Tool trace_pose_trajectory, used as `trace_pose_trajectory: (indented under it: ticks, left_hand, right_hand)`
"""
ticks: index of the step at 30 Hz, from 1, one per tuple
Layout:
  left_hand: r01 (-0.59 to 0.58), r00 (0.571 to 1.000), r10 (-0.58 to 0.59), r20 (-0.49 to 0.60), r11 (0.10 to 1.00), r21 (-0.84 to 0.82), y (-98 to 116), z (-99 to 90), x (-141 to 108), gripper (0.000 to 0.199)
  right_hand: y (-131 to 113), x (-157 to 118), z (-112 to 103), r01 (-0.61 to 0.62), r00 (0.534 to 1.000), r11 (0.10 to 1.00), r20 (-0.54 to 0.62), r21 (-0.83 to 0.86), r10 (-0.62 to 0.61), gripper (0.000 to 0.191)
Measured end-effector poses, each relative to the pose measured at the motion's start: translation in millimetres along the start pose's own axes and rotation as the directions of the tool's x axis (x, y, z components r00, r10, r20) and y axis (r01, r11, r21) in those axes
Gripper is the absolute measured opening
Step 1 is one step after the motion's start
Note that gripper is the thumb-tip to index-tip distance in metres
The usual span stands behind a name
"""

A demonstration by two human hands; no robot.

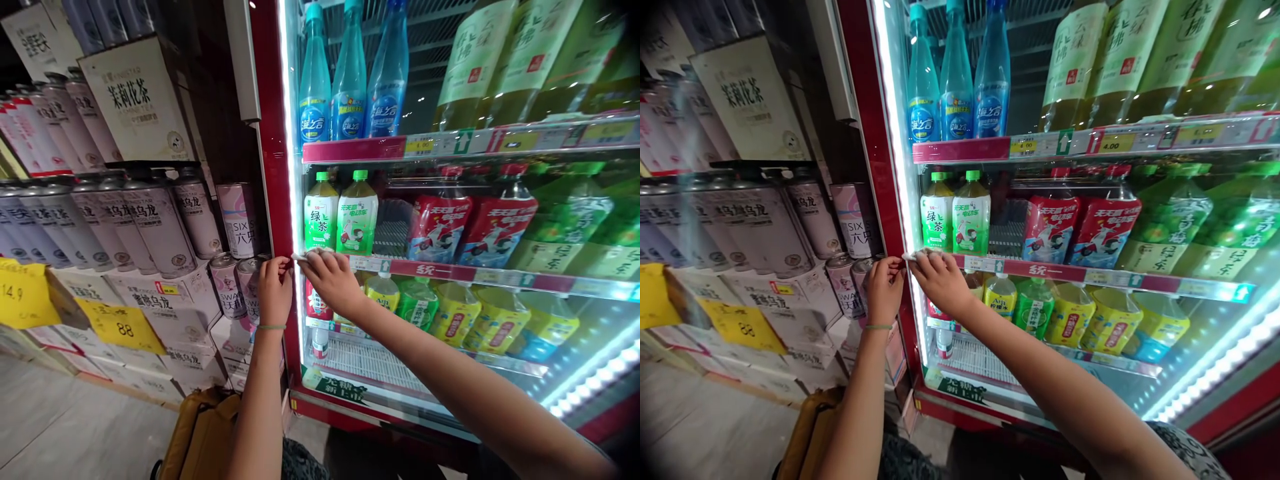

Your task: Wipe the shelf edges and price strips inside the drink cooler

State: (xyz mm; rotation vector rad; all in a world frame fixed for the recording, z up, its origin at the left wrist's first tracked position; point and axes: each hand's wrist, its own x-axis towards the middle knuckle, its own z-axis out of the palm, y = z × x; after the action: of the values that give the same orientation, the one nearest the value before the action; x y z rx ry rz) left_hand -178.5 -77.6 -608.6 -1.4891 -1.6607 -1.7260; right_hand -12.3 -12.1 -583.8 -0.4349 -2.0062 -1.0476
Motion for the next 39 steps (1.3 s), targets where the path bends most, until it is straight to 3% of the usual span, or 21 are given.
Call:
trace_pose_trajectory:
  ticks: [2,7,12,14,16,18,23,28,34,39]
  left_hand:
    - [0.006,1.0,-0.006,0.005,1.0,-0.003,-2,-0.8,-1,0.023]
    - [0.017,1.0,-0.016,0.02,1.0,-0.01,-5,-2.2,-2,0.024]
    - [0.078,0.996,-0.077,0.036,0.997,-0.024,-8,-3.8,-2,0.02]
    - [0.093,0.994,-0.092,0.058,0.996,-0.007,-10,-5.6,-3,0.018]
    - [0.095,0.991,-0.095,0.092,0.995,0.008,-11,-7.1,-4,0.018]
    - [0.094,0.99,-0.095,0.108,0.995,0.015,-11,-7.7,-5,0.019]
    - [0.085,0.99,-0.087,0.108,0.996,0.031,-9,-6.7,-8,0.02]
    - [0.057,0.986,-0.064,0.151,0.997,0.055,-9,-5.9,-10,0.015]
    - [0.052,0.983,-0.06,0.175,0.997,0.051,-9,-6.3,-11,0.012]
    - [0.029,0.979,-0.04,0.198,0.998,0.058,-1,-4.0,-13,0.01]
  right_hand:
    - [-1,3,0,0.057,0.998,0.998,-0.015,-0.013,-0.058,0.032]
    - [-2,3,4,-0.114,0.989,0.993,-0.09,-0.003,0.114,0.034]
    - [-6,-21,5,0.068,0.998,0.998,-0.003,0.018,-0.068,0.027]
    - [-3,-24,4,0.01,1.0,1.0,-0.016,0.009,-0.01,0.026]
    - [-2,-22,5,-0.122,0.991,0.993,-0.047,-0.006,0.121,0.031]
    - [-4,-20,6,-0.155,0.987,0.988,-0.048,0.008,0.155,0.034]
    - [-15,-36,5,0.077,0.995,0.994,0.054,0.077,-0.081,0.029]
    - [-18,-40,9,-0.137,0.99,0.99,-0.013,0.027,0.138,0.034]
    - [-16,-51,8,0.077,0.995,0.997,0.055,0.03,-0.078,0.026]
    - [-8,-52,5,-0.179,0.983,0.983,-0.035,-0.042,0.178,0.032]
